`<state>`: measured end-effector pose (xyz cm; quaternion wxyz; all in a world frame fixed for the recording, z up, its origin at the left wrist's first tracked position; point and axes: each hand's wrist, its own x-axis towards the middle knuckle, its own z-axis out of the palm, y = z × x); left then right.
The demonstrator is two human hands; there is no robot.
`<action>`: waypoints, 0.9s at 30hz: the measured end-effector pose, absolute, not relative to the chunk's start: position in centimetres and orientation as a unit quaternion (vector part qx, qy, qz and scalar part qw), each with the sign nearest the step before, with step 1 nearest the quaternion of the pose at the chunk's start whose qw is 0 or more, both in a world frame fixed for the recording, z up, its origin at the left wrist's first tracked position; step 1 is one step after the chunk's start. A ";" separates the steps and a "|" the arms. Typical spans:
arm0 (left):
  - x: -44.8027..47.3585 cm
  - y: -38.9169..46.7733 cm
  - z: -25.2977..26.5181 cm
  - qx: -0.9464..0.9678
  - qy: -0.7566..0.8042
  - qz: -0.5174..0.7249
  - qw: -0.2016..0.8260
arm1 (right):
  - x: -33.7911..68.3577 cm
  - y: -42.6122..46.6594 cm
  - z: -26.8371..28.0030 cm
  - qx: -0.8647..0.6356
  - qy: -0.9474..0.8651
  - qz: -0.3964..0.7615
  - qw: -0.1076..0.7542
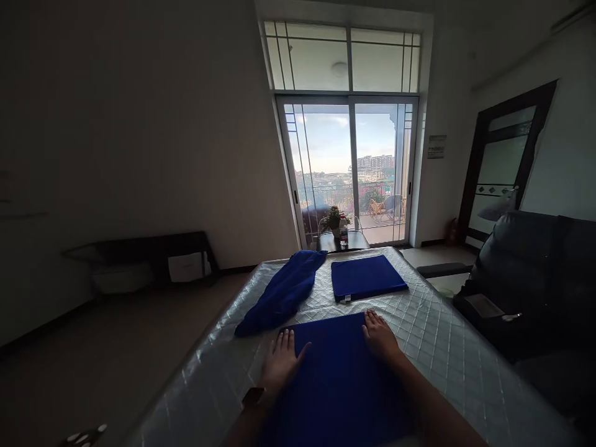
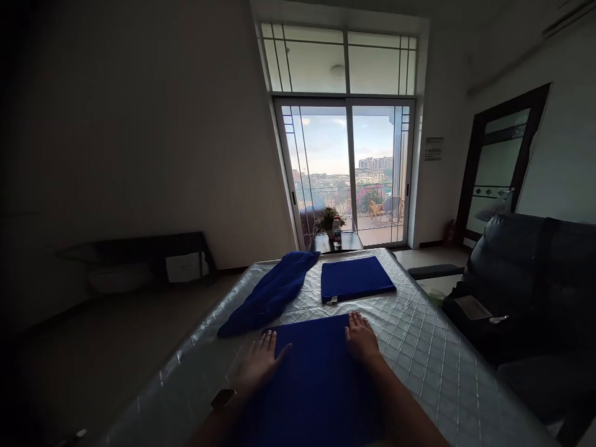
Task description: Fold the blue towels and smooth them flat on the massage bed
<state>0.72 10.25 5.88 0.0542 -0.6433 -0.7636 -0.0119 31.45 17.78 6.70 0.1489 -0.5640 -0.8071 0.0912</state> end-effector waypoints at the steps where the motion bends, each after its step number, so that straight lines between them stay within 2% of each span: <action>1: 1.1 10.4 6.4 -0.636 -0.769 0.001 0.063 | 31.5 17.8 6.7 -0.564 -0.805 0.096 0.154; 6: 7.4 11.7 8.4 -0.674 -0.724 -0.048 0.139 | 31.5 17.7 6.8 -0.566 -0.799 0.111 0.170; 10: 15.6 13.3 8.3 -0.771 -0.611 -0.142 0.105 | 31.7 17.8 6.5 -0.561 -0.806 0.098 0.159; 14: 19.7 15.2 7.3 -0.833 -0.530 -0.146 0.060 | 32.0 18.1 5.8 -0.550 -0.820 0.075 0.141; 20: 17.8 16.1 5.8 -0.816 -0.561 -0.134 0.040 | 32.0 18.1 6.2 -0.545 -0.822 0.080 0.141; 27: 10.5 14.4 5.8 -0.756 -0.646 -0.109 0.020 | 31.6 17.6 7.2 -0.566 -0.802 0.106 0.158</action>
